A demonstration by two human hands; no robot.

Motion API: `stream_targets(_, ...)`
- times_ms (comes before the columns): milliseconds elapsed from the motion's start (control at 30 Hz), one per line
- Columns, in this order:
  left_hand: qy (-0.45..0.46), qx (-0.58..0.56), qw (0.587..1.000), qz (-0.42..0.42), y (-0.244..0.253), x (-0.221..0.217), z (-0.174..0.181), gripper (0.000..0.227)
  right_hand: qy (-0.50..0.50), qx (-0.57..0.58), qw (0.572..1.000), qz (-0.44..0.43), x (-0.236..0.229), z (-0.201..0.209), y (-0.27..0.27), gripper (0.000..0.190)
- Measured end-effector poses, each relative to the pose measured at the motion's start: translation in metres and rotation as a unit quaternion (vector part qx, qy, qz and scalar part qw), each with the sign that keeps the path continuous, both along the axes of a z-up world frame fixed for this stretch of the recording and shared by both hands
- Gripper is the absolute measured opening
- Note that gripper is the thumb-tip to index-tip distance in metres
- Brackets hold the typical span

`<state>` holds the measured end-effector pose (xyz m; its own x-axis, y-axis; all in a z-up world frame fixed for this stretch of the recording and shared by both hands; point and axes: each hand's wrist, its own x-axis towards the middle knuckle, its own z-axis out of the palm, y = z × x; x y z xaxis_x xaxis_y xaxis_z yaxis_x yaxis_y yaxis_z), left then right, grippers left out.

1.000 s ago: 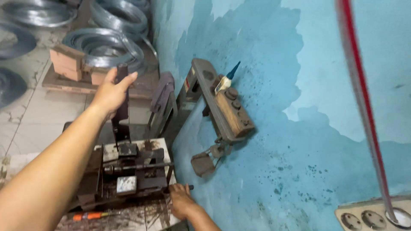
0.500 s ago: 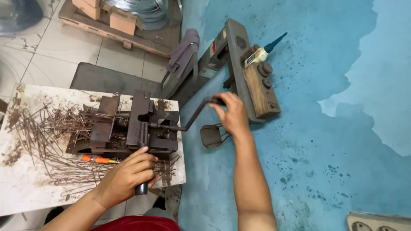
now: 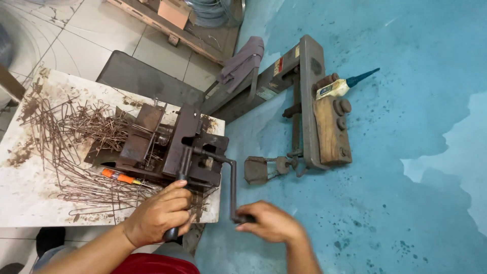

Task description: Operating a manual machine to cut and form small metal pins from wire

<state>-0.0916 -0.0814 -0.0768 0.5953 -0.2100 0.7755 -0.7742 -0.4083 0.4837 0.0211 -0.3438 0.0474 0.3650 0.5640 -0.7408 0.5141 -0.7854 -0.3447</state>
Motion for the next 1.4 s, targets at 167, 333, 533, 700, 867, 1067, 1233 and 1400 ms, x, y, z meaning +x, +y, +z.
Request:
stream_targets(167, 0.016, 0.011, 0.999, -0.039, 0.005, 0.002, -0.002, 0.026, -0.276, 0.184, 0.941, -0.07, 0.13, 0.032, 0.022, 0.038)
stream_targets(333, 0.015, 0.029, 0.999, -0.024, -0.001, -0.001, -0.005, 0.025, -0.252, 0.043, 0.945, -0.203, 0.193, -0.188, 0.054, 0.038)
stream_targets(533, 0.008, 0.024, 1.0, -0.013, 0.002, -0.001, -0.011, 0.029, 0.049, -0.018, 0.993, 0.108, 0.05, -0.089, 0.019, 0.036)
stream_targets(700, 0.003, 0.007, 1.0, -0.02, 0.004, 0.005, -0.016, 0.029, -0.195, 0.053, 0.979, 0.014, 0.104, 0.097, 0.026, 0.04)
stream_targets(867, 0.015, 0.01, 0.998, -0.052, 0.004, 0.011, -0.012, 0.029, -0.27, -0.009, 0.959, -0.082, 0.22, -0.138, 0.061, 0.033)
stream_targets(1067, 0.008, 0.008, 1.0, -0.016, 0.008, 0.006, -0.015, 0.025, 0.008, -0.05, 0.994, 0.095, 0.062, -0.085, 0.045, 0.039)
stream_targets(1233, 0.023, 0.009, 0.999, -0.028, 0.003, 0.002, -0.018, 0.025, -0.165, 0.045, 0.985, -0.003, 0.115, 0.071, 0.019, 0.04)
stream_targets(1400, 0.021, 0.005, 0.999, -0.035, 0.004, 0.005, -0.01, 0.027, -0.249, -0.061, 0.949, -0.183, 0.207, -0.09, 0.091, 0.038)
